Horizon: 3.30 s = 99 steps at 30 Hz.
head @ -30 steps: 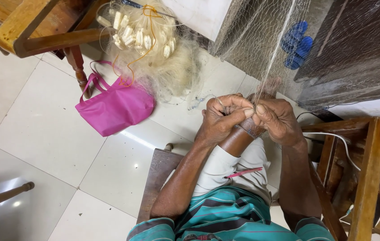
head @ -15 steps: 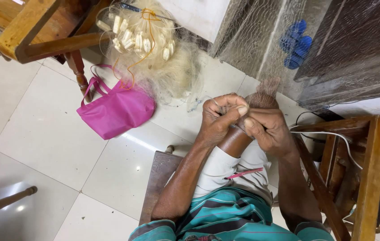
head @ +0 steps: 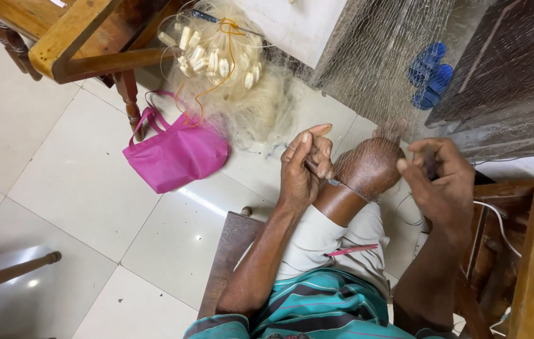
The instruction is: Repairing a fine-mesh fishing net using a netting needle to weave and tie knots.
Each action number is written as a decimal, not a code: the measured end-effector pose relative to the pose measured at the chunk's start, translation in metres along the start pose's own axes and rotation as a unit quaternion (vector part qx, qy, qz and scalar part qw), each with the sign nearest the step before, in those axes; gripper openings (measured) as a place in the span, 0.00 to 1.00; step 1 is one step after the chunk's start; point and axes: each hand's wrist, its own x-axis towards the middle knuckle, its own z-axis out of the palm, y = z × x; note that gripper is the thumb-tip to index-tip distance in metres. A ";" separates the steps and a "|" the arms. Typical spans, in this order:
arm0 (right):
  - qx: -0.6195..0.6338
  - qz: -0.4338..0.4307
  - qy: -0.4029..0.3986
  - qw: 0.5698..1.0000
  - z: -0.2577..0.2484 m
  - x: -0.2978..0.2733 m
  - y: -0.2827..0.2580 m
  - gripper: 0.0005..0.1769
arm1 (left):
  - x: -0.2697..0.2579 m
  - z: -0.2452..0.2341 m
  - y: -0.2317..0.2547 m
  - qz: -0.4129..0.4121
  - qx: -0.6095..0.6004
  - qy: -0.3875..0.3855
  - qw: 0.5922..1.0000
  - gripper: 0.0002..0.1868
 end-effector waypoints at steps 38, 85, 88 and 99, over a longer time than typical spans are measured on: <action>-0.004 -0.013 0.192 0.981 0.004 0.005 0.068 0.09 | -0.011 -0.037 0.016 0.033 0.012 0.048 0.998 0.24; 0.185 -0.103 0.029 0.977 0.105 -0.068 -0.021 0.03 | -0.048 -0.032 0.086 -0.154 0.485 -0.046 0.860 0.25; 0.210 -0.077 0.028 0.974 0.115 -0.071 -0.015 0.02 | -0.082 -0.028 0.111 -0.144 0.515 -0.125 0.836 0.21; 0.189 -0.109 0.002 0.976 0.121 -0.072 -0.021 0.02 | -0.106 -0.016 0.101 -0.034 0.519 -0.109 0.847 0.06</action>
